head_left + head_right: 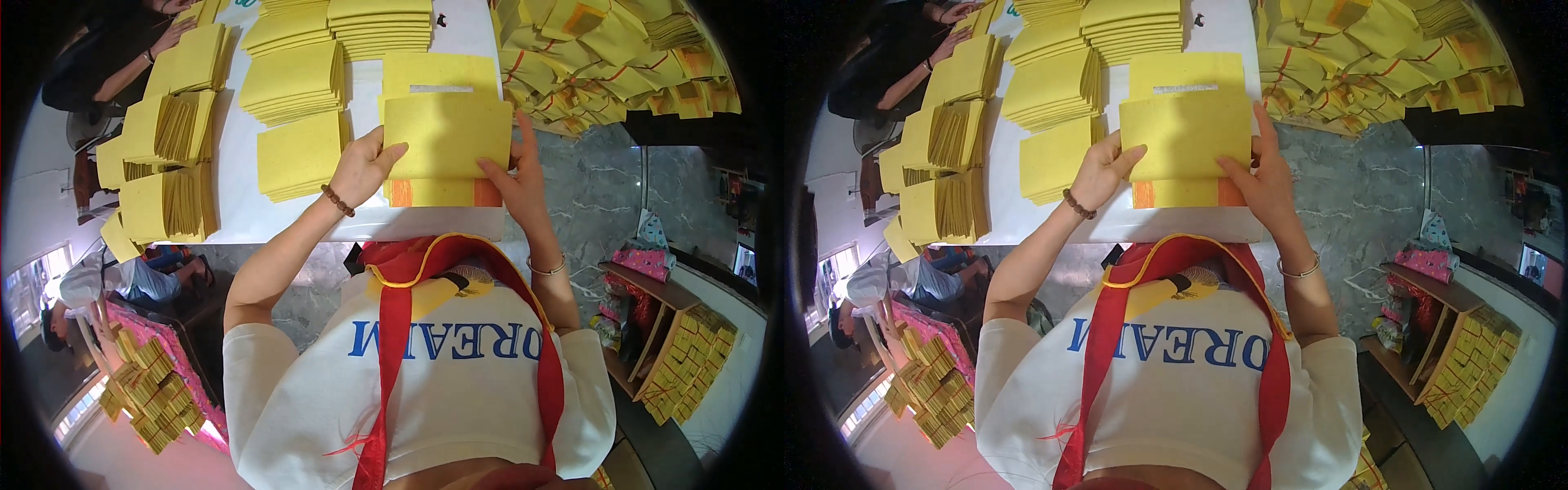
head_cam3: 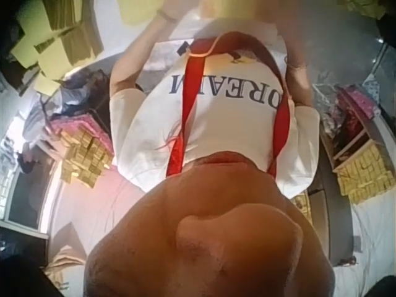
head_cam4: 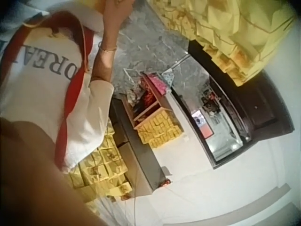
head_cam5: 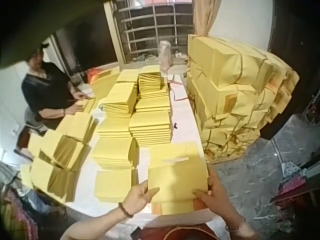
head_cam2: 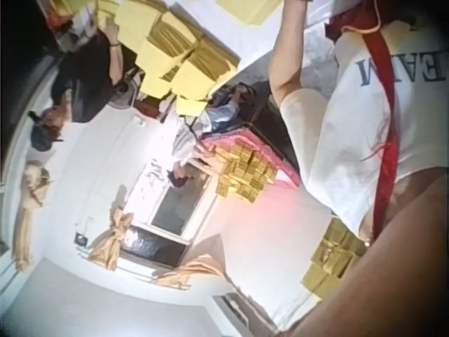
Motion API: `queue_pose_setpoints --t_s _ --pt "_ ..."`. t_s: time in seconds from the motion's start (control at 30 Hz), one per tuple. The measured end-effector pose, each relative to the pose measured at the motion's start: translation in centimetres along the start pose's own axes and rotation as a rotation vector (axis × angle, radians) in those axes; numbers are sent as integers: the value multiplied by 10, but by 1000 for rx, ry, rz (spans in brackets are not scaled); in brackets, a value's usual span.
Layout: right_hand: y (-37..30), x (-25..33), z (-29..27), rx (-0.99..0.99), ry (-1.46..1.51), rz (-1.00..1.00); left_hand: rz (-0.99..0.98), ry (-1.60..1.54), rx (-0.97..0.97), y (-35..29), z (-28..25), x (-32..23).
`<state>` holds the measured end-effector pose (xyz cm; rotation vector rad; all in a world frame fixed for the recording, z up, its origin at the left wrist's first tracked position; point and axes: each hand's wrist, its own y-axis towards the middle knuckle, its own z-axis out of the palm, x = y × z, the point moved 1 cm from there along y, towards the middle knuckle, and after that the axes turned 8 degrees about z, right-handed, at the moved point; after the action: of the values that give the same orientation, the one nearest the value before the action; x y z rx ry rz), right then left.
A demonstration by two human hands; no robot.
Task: Folding individual sheets of yellow ritual paper with a silver foil center and stacking them into piles.
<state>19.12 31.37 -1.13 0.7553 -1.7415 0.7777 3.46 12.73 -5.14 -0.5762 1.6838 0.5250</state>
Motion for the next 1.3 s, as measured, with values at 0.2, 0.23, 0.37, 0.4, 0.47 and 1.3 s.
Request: queue_pose_setpoints --t_s 0.2,0.23,0.37,0.4,0.47,1.3 --pt "9 -15 -9 111 41 -5 -138 -49 15 8 -2 -22" --pt "12 -17 -9 136 78 81 -132 -49 13 9 -3 -18" --pt "18 -10 -3 96 85 149 -208 -68 8 11 -7 -9" --pt "18 -10 -2 102 109 179 -208 68 28 12 -8 -10" --pt "20 -11 -2 105 132 210 -226 98 25 14 -9 -9" --pt "24 -8 -1 31 -141 156 544 1056 146 31 42 -61"
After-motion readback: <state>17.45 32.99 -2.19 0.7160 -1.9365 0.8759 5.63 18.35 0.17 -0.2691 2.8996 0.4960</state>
